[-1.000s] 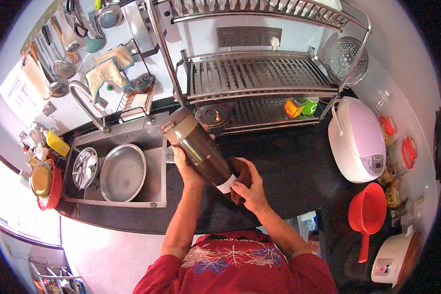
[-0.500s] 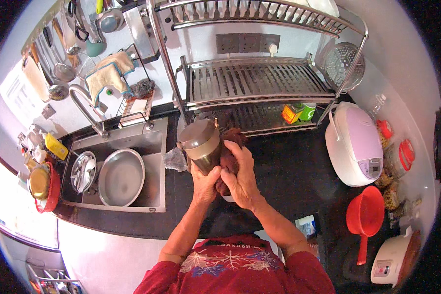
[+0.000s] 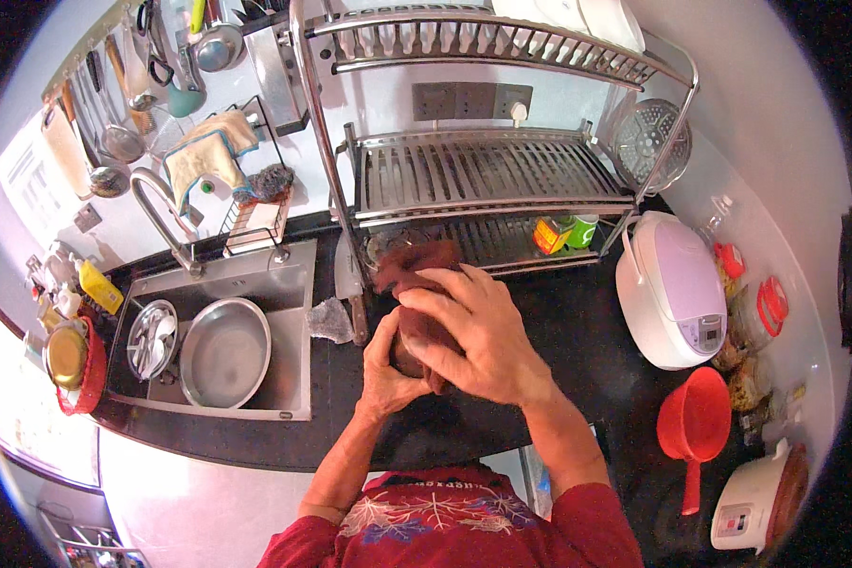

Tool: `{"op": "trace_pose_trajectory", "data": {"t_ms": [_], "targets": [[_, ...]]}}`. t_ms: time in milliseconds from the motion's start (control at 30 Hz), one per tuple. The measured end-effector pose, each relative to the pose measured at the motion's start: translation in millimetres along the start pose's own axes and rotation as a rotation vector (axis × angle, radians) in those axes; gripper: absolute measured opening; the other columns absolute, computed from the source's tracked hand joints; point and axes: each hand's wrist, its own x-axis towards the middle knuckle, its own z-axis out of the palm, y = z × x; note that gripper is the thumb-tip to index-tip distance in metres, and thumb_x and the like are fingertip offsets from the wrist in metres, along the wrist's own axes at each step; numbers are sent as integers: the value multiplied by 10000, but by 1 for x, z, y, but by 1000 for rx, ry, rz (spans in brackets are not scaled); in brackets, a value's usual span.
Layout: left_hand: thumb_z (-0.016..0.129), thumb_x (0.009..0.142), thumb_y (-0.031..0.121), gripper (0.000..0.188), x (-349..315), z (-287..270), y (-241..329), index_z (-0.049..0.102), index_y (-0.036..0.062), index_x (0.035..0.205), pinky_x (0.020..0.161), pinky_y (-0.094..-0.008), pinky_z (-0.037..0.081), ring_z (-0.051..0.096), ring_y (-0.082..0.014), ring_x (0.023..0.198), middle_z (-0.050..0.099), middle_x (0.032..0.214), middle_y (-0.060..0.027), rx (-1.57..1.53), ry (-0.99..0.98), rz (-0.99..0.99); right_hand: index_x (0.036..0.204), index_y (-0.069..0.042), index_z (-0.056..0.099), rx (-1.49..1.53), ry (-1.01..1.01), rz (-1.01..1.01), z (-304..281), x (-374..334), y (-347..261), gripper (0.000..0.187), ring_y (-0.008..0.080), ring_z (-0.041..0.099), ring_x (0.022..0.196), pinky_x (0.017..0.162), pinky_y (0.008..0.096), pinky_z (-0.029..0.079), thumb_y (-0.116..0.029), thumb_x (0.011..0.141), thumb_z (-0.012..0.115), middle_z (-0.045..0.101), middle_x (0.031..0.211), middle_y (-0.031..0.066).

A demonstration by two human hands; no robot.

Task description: The person wipes a metal dish rack with a brown cloth, cleaning the shelves and frame. They then wipe a metal steamer insert and a stainless steel thermos before placing them back on the rack. Finally, they wipe the countertop area beneath the rack.

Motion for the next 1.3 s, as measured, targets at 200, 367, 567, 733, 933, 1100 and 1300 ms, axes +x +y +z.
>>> {"op": "trace_pose_trajectory", "data": {"t_ms": [200,367,567,733,933,1100,1300], "targets": [[869,527,196,761,0,3,7,496,21,1167,814,-337,488,602,-243,934,583,1057,-128,191,-55,133,995,-3,595,523,-349,393,-3,23,33,294,171,587,761,734,307,459,-270,874,560,630,820,106],[860,520,178,731,2,-10,2,518,29,1148,849,-340,474,595,-238,959,583,1065,-120,180,-95,68,1024,-58,609,514,-72,74,11,0,36,248,243,581,890,790,303,450,-174,805,602,578,1005,135],[819,564,184,584,-1,-19,-10,587,37,1079,853,-350,476,609,-236,980,617,1058,-104,144,-260,-57,984,-150,614,19,-150,-343,1,-14,11,404,341,471,1059,892,454,386,-272,614,722,535,1072,64],[820,549,269,533,5,-20,8,609,70,996,753,-350,504,629,-276,881,642,956,-94,376,-223,-38,886,-94,604,61,-196,-152,10,1,20,261,307,540,849,708,400,448,-283,717,665,546,874,74],[822,538,354,610,10,-23,22,595,75,1031,744,-364,499,631,-293,854,642,935,-110,616,-163,120,960,-1,596,554,-361,128,17,24,53,319,355,588,872,777,393,461,-296,839,588,591,907,168],[891,481,293,756,9,-28,13,561,13,1100,817,-354,488,633,-265,882,629,993,-141,396,-64,91,1029,-28,613,1123,-563,493,14,40,58,313,113,568,849,786,272,455,-296,904,512,629,931,30],[889,519,206,771,17,-26,9,519,11,1167,866,-332,466,585,-168,957,599,1082,-67,-119,6,-144,1125,-15,519,1546,443,592,62,18,24,364,93,560,726,700,229,448,-313,919,477,589,976,26]]}}
